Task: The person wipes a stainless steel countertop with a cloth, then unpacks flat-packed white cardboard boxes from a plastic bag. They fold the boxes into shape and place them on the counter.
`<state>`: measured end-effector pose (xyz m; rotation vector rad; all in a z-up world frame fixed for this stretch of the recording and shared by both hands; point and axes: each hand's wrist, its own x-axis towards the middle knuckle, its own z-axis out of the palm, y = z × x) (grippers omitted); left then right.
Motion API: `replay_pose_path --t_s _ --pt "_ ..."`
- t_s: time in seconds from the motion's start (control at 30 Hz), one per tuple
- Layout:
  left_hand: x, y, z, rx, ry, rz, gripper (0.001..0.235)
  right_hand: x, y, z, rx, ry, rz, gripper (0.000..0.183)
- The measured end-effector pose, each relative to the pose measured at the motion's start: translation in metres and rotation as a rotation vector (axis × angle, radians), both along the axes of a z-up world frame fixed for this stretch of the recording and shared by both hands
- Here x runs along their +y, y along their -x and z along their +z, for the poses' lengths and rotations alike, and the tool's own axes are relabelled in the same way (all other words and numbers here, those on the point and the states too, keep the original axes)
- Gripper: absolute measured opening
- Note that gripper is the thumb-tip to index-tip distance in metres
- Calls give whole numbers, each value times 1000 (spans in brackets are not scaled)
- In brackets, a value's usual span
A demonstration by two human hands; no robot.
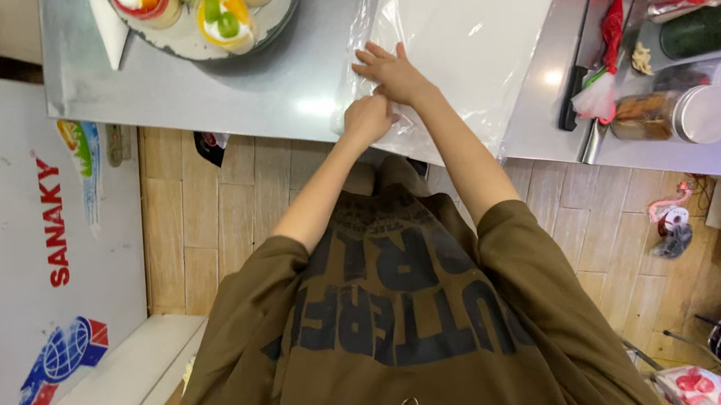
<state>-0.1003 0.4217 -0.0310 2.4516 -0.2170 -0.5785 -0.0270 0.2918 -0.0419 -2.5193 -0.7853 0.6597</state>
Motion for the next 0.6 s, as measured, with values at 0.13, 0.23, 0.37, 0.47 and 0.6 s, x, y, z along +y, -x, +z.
replay_pose_path --t_s 0.13,0.23,0.37,0.47,0.6 --pt "-7 28 23 53 29 -318 17 0 1 4 -19 17 8 80" --pt "-4 40 41 -55 139 -316 30 3 -2 10 -25 -21 8 74" --pt "-22 31 49 -63 168 -216 51 -16 -8 22 173 -319 -210 59" --pt "-49 28 37 -275 116 -289 50 -65 -3 31 159 -533 -475 52" --pt "-90 20 7 -112 -5 -299 51 -143 23 34 -120 -65 -363 80"
